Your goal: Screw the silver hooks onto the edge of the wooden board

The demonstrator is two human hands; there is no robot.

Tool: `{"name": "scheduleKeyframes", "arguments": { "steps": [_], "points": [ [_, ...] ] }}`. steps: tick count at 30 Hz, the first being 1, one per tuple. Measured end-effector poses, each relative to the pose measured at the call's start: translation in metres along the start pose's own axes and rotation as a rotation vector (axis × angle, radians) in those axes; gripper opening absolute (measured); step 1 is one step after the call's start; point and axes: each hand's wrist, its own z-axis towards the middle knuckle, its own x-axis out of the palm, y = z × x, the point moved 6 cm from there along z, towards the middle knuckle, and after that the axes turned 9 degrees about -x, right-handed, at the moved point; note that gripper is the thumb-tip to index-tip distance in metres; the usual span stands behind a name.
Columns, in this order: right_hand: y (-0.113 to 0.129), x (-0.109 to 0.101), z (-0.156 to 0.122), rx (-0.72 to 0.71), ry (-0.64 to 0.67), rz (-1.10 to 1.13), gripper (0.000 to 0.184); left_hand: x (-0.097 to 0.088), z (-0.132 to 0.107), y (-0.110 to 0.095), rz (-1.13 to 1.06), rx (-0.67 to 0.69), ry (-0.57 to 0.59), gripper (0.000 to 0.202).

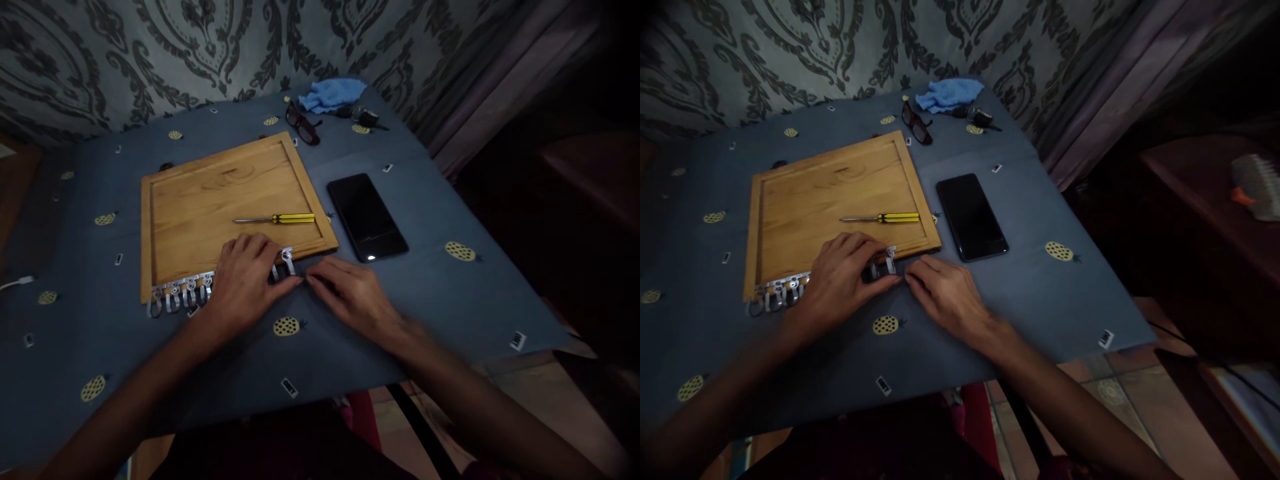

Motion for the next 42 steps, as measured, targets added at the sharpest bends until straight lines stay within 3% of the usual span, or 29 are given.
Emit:
{"name": "scheduleKeyframes", "arguments": {
  "steps": [10,14,19,27,30,35,38,40,42],
  "points": [
    [-0.008,-0.022,0.017,0.001,-0.232,-0.036,0.013,0.002,-0.003,-0.001,0.003,-0.031,0.007,0.036],
    [-0.028,-0.024,0.041,0.027,-0.129,-0.213,0.025,0.005,-0.004,-0.001,0.018,-0.032,-0.001,0.037],
    [-0.063,-0.006,0.065,0.052,0.109,-0.199,0.037,0.006,-0.004,0.000,0.037,-0.047,0.003,0.036],
    [-0.070,-0.006,0.070,0.039,0.116,-0.175,0.026,0.006,-0.003,-0.002,0.052,-0.054,0.062,0.040],
    [-0.065,-0.016,0.069,0.061,-0.034,-0.019,0.021,0.006,-0.003,-0.002,0.050,-0.059,0.067,0.043],
    [-0.060,-0.051,0.057,0.216,-0.590,0.262,0.033,0.004,-0.005,-0.003,0.010,-0.040,0.082,0.044],
    [-0.050,-0.071,0.042,0.226,-0.897,0.307,0.037,0.004,-0.006,-0.003,0.001,-0.040,0.099,0.044],
    [-0.044,-0.076,0.031,0.223,-1.000,0.314,0.040,0.003,-0.006,-0.003,-0.008,-0.035,0.091,0.043],
    [-0.041,-0.075,0.021,0.244,-1.006,0.295,0.043,0.004,-0.006,-0.003,-0.017,-0.028,0.076,0.042]
  ]
}}
